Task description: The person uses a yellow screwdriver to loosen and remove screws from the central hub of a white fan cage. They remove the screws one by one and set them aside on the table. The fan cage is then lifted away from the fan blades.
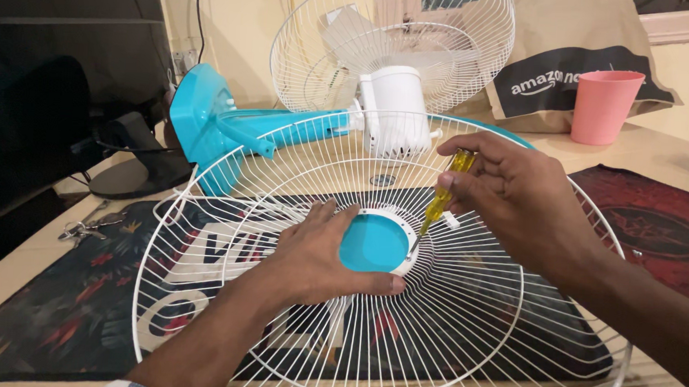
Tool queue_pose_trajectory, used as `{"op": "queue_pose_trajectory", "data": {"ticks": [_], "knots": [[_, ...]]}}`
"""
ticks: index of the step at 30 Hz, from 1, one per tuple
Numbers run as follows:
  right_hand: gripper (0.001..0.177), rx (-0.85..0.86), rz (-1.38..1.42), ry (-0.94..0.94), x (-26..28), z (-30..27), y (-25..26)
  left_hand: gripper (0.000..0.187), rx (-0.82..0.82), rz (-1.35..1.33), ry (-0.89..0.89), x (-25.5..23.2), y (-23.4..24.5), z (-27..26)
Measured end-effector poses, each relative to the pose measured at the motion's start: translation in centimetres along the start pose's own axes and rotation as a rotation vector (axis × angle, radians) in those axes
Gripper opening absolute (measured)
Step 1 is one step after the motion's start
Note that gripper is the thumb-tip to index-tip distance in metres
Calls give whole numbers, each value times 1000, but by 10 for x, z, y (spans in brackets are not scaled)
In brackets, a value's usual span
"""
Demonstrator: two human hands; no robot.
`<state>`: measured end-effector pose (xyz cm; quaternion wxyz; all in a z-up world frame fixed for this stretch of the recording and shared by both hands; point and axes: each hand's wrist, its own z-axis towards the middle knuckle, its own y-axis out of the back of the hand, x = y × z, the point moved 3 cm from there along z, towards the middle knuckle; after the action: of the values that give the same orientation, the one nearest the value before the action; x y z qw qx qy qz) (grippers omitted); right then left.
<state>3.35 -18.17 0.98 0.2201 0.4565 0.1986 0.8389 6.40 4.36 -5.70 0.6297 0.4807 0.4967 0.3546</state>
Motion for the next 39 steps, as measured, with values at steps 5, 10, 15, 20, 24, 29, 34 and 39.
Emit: {"op": "queue_pose_trajectory", "data": {"ticks": [5, 10, 15, 20, 24, 29, 34, 39], "knots": [[41, 8, -36, -15, 0, 0, 0, 139, 1, -6, 5, 1, 0, -1], [40, 8, -33, 164, 1, -2, -2, 136, 14, -2, 9, 1, -1, 1], [43, 1, -140, 307, 6, -1, -6, 135, 7, -17, 2, -2, 1, -3], [41, 32, -154, 376, 12, 4, -12, 127, 36, -9, 17, -8, 6, -6], [39, 67, -174, 370, 20, 4, -16, 126, 47, -16, 38, -8, 6, -7], [38, 174, -207, 347, 21, 3, -20, 129, 37, 6, 32, -8, 7, -6], [34, 277, 80, 373, 9, 9, -22, 122, 39, -23, 23, -9, 9, -10], [36, 351, 319, 249, -6, 14, -20, 128, 30, -31, -3, -6, 6, -5]]}}
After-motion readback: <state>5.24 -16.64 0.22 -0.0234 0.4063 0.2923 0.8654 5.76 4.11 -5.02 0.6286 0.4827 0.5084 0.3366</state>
